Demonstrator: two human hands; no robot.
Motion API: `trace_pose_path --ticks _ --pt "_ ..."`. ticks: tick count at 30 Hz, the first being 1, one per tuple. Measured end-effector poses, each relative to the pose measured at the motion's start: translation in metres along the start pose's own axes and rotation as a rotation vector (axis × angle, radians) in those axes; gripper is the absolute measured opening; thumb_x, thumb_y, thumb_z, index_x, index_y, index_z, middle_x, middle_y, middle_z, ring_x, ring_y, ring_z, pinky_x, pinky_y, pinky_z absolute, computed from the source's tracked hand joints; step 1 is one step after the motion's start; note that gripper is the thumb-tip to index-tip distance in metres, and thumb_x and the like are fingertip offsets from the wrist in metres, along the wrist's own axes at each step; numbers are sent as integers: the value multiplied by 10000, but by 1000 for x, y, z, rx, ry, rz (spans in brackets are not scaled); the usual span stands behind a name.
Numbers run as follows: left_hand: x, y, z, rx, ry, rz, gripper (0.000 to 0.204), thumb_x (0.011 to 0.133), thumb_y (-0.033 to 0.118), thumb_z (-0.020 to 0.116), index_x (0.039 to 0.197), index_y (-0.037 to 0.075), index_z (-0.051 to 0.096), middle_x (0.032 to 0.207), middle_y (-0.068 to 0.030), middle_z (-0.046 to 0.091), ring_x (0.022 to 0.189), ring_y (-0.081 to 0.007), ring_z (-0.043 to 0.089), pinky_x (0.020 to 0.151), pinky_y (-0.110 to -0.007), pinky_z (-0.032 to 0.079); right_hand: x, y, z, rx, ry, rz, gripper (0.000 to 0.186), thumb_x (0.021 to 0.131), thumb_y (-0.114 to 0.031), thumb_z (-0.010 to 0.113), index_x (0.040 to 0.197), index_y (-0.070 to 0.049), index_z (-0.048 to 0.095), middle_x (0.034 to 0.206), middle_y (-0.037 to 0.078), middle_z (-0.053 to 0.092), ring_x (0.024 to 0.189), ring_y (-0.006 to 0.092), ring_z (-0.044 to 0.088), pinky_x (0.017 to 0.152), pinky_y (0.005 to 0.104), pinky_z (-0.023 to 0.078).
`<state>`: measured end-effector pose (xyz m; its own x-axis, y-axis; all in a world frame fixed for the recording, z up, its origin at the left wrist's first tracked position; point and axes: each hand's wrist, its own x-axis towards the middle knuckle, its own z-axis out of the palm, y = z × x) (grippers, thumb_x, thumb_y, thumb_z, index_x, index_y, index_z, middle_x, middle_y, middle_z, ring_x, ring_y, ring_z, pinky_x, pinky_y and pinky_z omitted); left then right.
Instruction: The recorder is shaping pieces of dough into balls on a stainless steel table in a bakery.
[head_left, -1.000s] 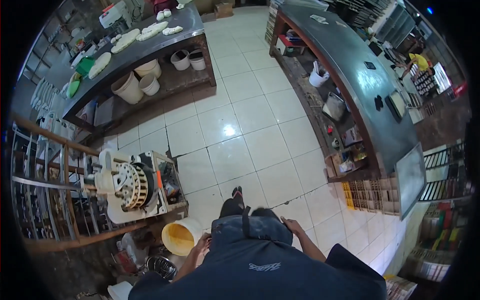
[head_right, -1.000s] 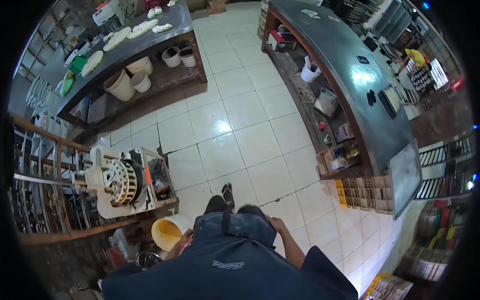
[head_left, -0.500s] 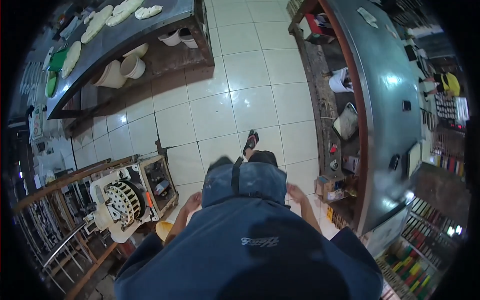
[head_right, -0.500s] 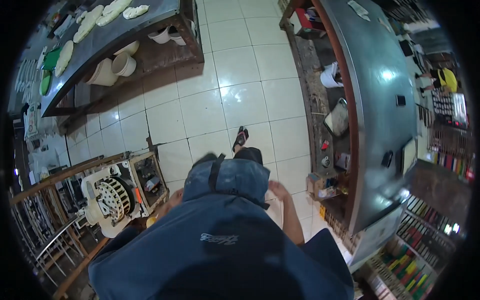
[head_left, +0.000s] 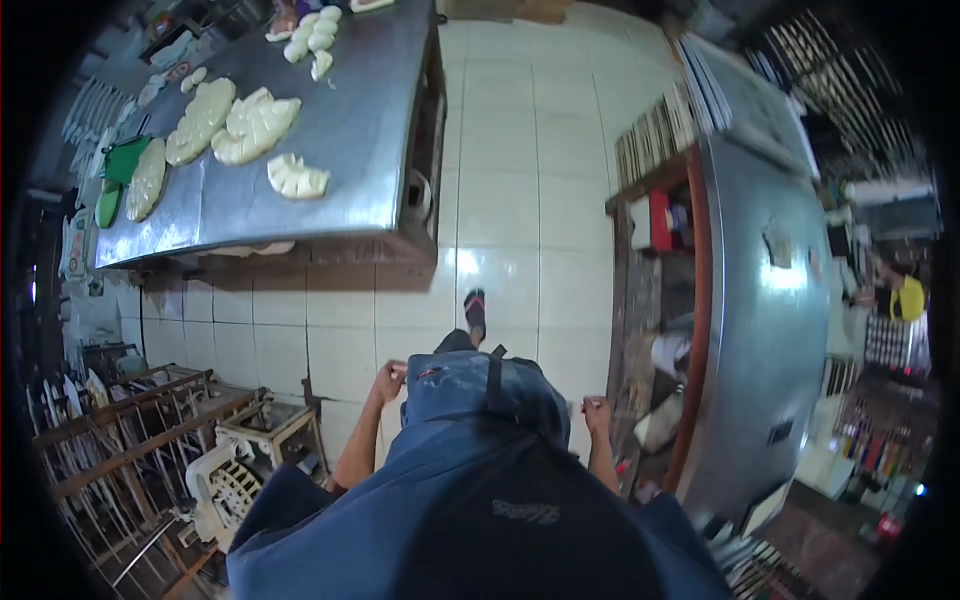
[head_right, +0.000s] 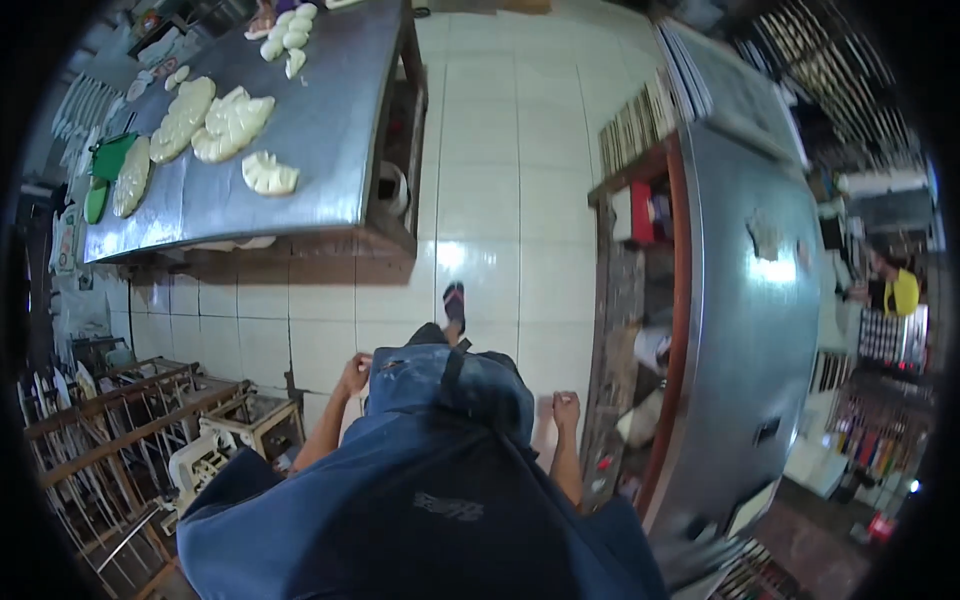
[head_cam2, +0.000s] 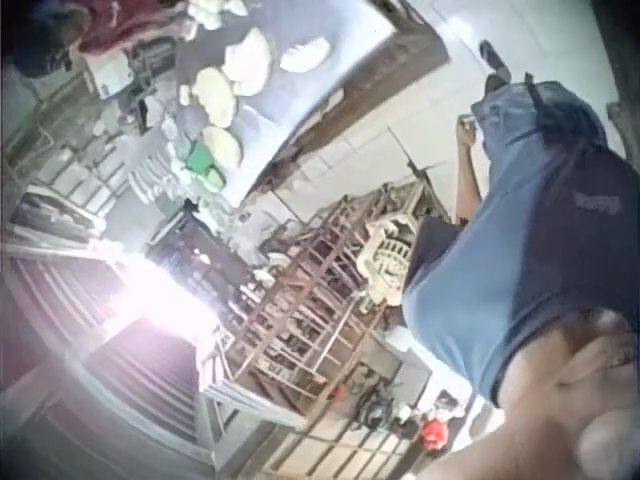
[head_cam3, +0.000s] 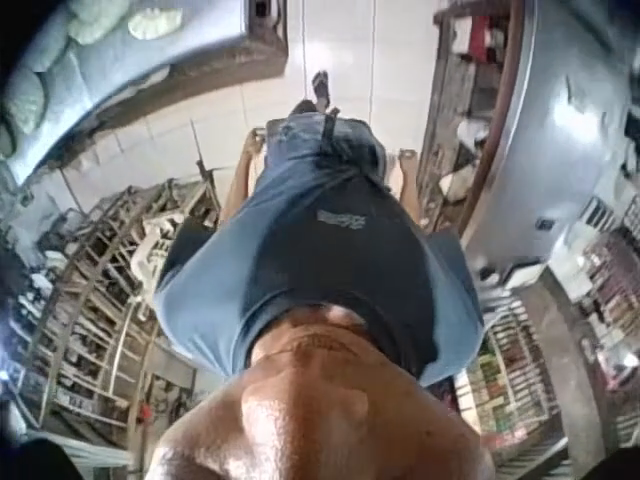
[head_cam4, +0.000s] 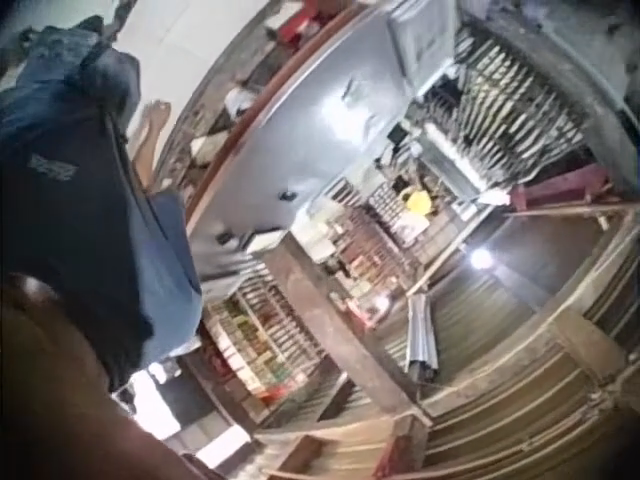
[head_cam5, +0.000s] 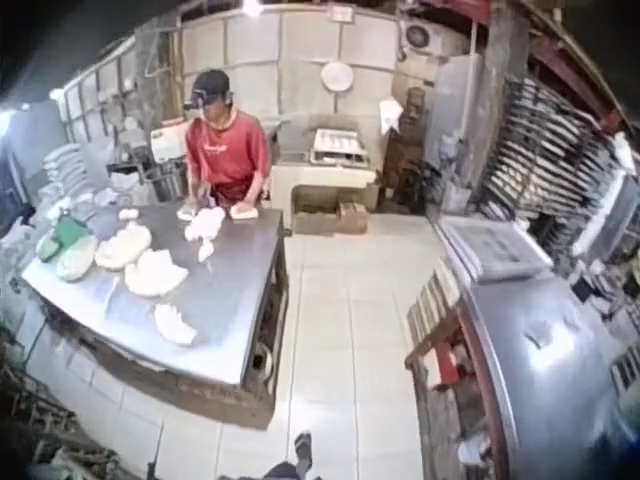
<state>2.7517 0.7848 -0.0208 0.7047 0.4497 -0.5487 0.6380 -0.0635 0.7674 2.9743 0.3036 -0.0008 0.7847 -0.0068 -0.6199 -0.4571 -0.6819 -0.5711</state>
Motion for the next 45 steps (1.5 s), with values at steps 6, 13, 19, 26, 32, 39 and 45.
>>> trace_pose_path --ticks 6,13,19,26,32,39,45 --pt "267 260 0 -8 -79 198 252 915 199 613 1106 38 589 985 -104 665 844 -227 622 781 -329 504 151 -108 -29 528 32 180 138 925 -210 638 896 -103 556 685 68 617 527 147 575 428 248 410" --pt "470 473 27 -181 -80 379 160 959 185 596 1075 75 592 890 -35 614 752 -131 571 691 -265 467 350 -209 -44 405 -104 253 138 864 -152 665 948 -64 599 690 90 615 498 170 548 468 284 445" --pt "604 561 11 -151 -50 122 190 958 195 604 1113 85 596 908 -46 620 754 -138 575 706 -254 473 613 -462 -85 -40 -263 -88 170 873 -164 624 989 -39 622 704 108 618 516 193 528 544 341 481" --pt "774 645 -36 -555 5 142 175 951 180 628 1087 75 592 892 -51 614 731 -114 565 670 -239 467 840 -861 -106 428 -110 -425 74 926 -92 603 976 -57 561 735 64 578 591 127 540 547 231 449" --pt "970 724 -105 -439 69 366 194 933 150 652 1098 76 580 858 -35 588 718 -99 550 652 -223 458 898 -959 -55 407 -124 -293 92 937 -137 618 983 -80 563 736 61 582 597 124 540 547 231 456" --pt "1152 839 -203 -579 92 363 231 930 142 656 1133 80 566 841 -19 546 697 -96 534 648 -216 457 926 -933 -4 16 -431 14 102 903 -123 616 971 -50 596 695 67 589 572 143 545 525 262 465" --pt "1270 928 -277 -800 195 419 275 934 147 648 1176 73 540 893 -32 526 708 -106 531 656 -234 475 1054 -1084 34 -62 -538 -108 123 873 -112 615 960 -25 625 660 72 595 550 159 551 507 289 474"
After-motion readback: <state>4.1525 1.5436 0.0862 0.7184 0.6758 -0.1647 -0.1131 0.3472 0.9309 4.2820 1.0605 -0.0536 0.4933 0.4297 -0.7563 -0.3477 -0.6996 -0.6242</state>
